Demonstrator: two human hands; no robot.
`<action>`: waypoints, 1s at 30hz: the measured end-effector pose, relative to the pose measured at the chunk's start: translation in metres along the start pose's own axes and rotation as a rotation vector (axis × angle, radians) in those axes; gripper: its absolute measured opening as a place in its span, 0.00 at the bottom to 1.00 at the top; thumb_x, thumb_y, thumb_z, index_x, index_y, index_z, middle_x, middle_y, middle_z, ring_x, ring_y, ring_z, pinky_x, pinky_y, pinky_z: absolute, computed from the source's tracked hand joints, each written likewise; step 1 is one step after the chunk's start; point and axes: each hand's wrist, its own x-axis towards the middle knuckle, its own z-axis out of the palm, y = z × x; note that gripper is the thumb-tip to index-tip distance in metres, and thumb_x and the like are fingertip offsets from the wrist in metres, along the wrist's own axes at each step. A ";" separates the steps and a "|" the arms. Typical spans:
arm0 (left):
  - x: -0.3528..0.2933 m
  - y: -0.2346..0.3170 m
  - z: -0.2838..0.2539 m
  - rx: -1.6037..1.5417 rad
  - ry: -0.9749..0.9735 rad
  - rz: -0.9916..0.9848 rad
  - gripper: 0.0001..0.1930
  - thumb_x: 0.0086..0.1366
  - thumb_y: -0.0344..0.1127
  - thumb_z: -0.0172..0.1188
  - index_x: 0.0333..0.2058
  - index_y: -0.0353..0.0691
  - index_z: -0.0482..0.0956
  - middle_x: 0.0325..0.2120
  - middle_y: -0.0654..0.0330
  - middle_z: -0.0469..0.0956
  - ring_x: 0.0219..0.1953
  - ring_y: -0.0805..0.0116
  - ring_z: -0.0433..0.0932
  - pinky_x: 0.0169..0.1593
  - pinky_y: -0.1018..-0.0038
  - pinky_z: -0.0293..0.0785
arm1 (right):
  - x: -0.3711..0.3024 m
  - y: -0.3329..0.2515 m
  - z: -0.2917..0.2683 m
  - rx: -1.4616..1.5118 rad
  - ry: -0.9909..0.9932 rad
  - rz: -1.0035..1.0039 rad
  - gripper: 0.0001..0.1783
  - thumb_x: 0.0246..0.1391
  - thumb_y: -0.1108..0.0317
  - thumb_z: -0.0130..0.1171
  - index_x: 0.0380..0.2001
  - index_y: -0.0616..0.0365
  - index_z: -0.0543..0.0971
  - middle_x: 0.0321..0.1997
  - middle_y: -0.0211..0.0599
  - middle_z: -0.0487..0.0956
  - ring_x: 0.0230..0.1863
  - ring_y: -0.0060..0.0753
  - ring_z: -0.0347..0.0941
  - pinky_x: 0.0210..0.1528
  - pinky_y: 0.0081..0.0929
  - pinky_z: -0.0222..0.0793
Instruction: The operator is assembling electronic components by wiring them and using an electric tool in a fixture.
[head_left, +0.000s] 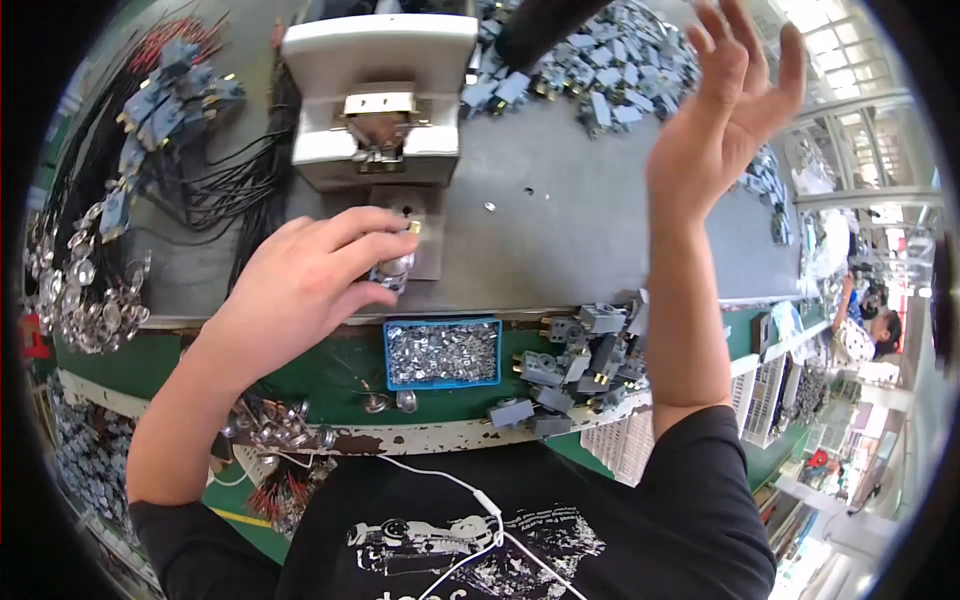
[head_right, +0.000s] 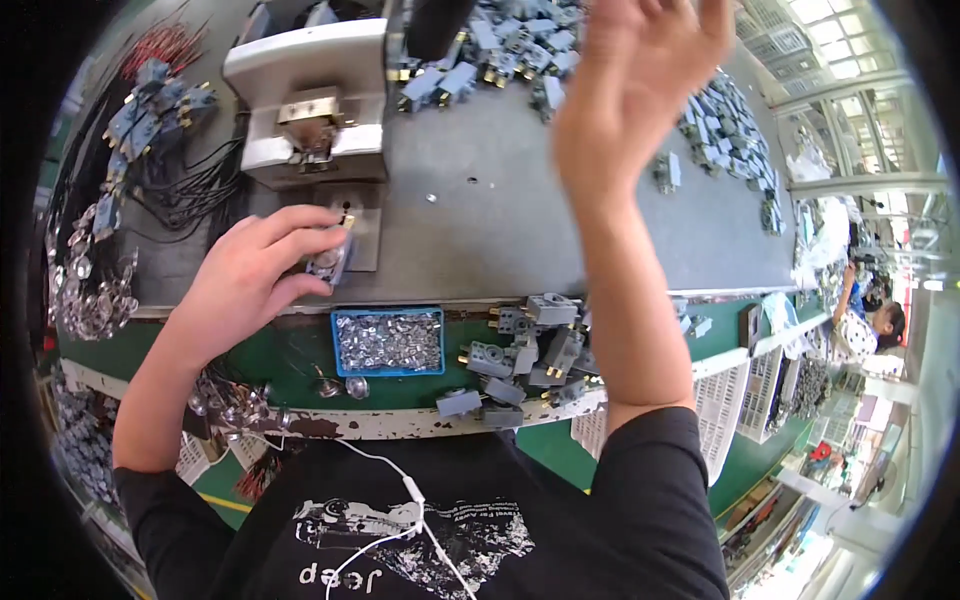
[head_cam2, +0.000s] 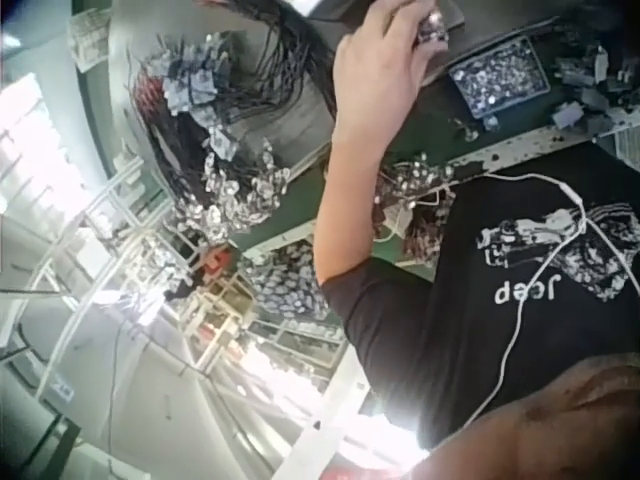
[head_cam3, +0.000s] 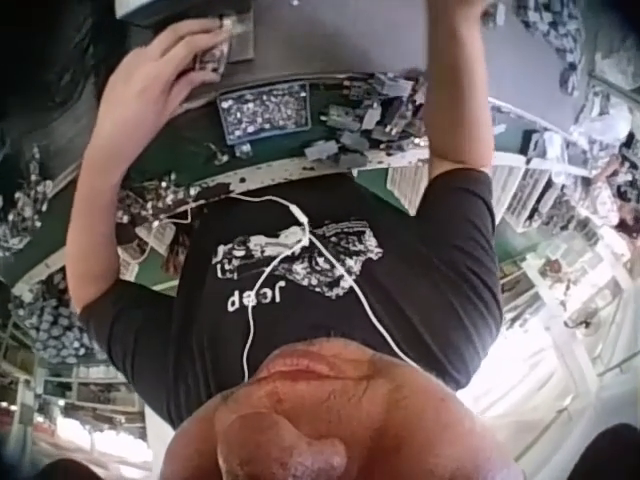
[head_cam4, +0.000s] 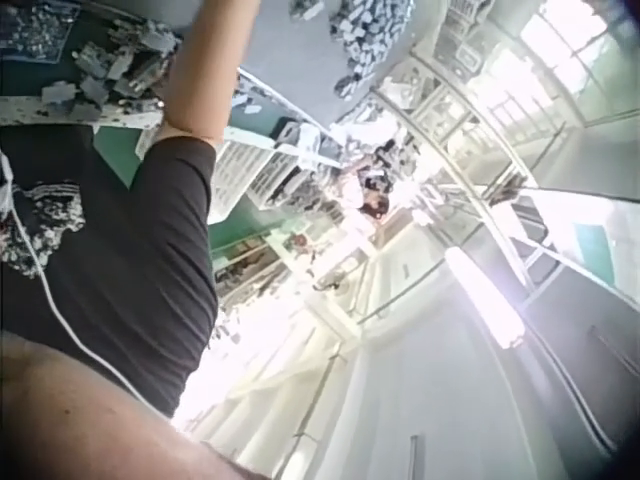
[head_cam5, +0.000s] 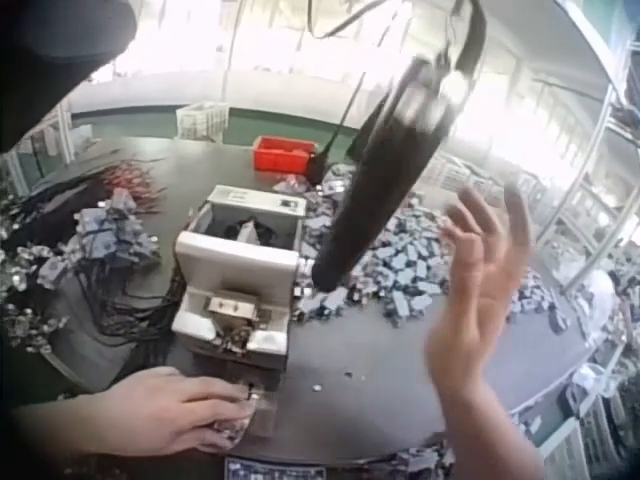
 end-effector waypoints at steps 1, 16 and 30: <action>0.004 -0.002 0.004 0.028 0.039 0.058 0.25 0.57 0.35 0.72 0.54 0.46 0.78 0.54 0.61 0.78 0.51 0.59 0.79 0.52 0.63 0.74 | 0.005 0.013 -0.031 -0.335 -0.192 0.029 0.12 0.70 0.75 0.52 0.52 0.66 0.76 0.52 0.47 0.81 0.52 0.38 0.79 0.56 0.33 0.75; -0.053 -0.050 -0.085 0.552 0.722 -0.176 0.10 0.71 0.26 0.57 0.48 0.40 0.82 0.53 0.55 0.81 0.57 0.57 0.78 0.63 0.63 0.70 | -0.022 0.012 -0.168 -1.253 -1.111 0.329 0.26 0.57 0.71 0.67 0.60 0.54 0.78 0.63 0.43 0.79 0.59 0.47 0.78 0.63 0.36 0.72; -0.035 0.010 -0.048 0.042 -0.024 0.204 0.07 0.55 0.34 0.69 0.34 0.46 0.84 0.31 0.68 0.79 0.35 0.65 0.77 0.39 0.67 0.72 | -0.111 -0.089 0.018 -0.648 -1.138 0.234 0.29 0.48 0.70 0.75 0.56 0.52 0.81 0.54 0.42 0.78 0.42 0.47 0.81 0.45 0.38 0.79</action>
